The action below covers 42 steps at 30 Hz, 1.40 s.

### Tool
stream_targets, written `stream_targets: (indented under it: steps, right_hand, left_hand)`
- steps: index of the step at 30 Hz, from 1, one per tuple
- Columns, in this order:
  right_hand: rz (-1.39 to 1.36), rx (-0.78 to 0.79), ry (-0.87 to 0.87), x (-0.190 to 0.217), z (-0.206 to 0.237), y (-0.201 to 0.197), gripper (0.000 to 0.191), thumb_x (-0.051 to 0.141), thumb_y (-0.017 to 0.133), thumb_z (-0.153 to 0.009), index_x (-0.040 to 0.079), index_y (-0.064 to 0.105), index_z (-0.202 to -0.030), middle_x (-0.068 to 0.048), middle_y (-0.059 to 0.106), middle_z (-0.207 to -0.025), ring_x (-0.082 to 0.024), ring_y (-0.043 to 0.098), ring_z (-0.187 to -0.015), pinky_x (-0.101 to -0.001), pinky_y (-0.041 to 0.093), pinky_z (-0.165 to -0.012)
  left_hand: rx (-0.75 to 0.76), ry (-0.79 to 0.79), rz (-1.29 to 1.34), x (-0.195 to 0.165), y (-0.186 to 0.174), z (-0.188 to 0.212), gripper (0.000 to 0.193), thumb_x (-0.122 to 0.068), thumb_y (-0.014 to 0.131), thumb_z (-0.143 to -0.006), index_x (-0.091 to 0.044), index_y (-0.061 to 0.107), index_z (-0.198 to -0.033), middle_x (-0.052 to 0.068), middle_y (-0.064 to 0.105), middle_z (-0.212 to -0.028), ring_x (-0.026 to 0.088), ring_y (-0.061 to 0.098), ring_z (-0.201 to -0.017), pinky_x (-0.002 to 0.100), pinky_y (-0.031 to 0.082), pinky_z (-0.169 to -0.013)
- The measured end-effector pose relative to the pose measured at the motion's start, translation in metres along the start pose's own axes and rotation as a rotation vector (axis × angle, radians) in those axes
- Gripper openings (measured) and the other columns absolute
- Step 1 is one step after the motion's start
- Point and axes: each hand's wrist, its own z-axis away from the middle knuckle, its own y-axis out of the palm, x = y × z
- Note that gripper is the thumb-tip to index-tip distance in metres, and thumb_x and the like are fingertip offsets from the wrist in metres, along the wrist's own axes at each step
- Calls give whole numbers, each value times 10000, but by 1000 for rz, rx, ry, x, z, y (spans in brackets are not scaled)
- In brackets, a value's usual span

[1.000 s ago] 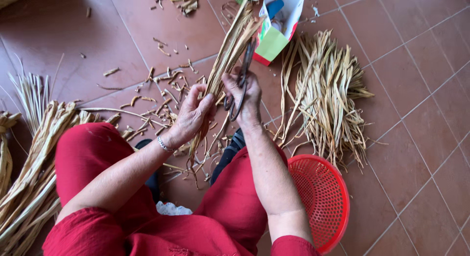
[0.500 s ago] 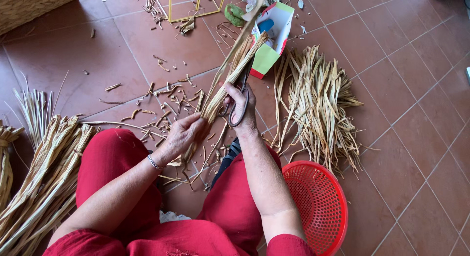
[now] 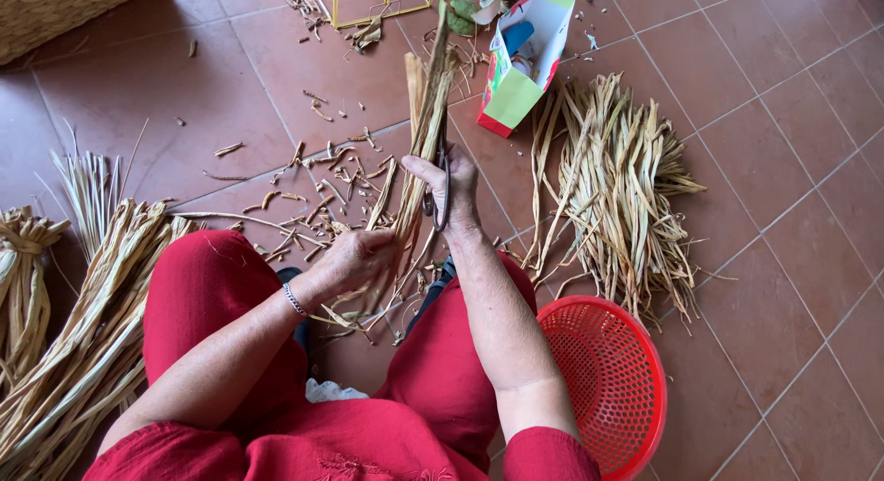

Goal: The person sits on the floor and trims dried palm leaves with scissors, cutting off hard stem ends and unwanted edges from each leaf. They sort through bundles of leaves on the floor, discarding trimmed scraps around them while working through the pile.

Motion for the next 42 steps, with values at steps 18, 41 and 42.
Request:
stream_targets:
  steps: [18,41,42]
  right_hand:
    - [298,289,49,-33,44,42,440,46,854,-799,-11,631,-1175,-89,761,-1049,-148,730,-960,-307,612,-878]
    - [405,232,53,-49,61,49,433,146,860,-842,-6,603,-1155,-75,762,-980,-120,719,-868,-268,589,-792]
    - [414,227,50,-49,62,49,441,155,861,-841,-3,600,-1159,-77,763,-984,-123,726,-872,-271,594,-796]
  left_hand:
    - [-710,259,653,9,-80,-38,127,-83,667,-1089,-20,594,-1171,5,599,-983,64,579,-866,249,524,-772]
    - [-443,150,990,-12,-60,-15,399,-173,782,-918,-43,595,-1245,6,695,-1108,82,666,-1009,280,577,-899]
    - [-458,183,981,-12,-57,-17,405,-165,782,-919,-49,581,-1251,0,685,-1112,77,660,-1016,275,575,-904]
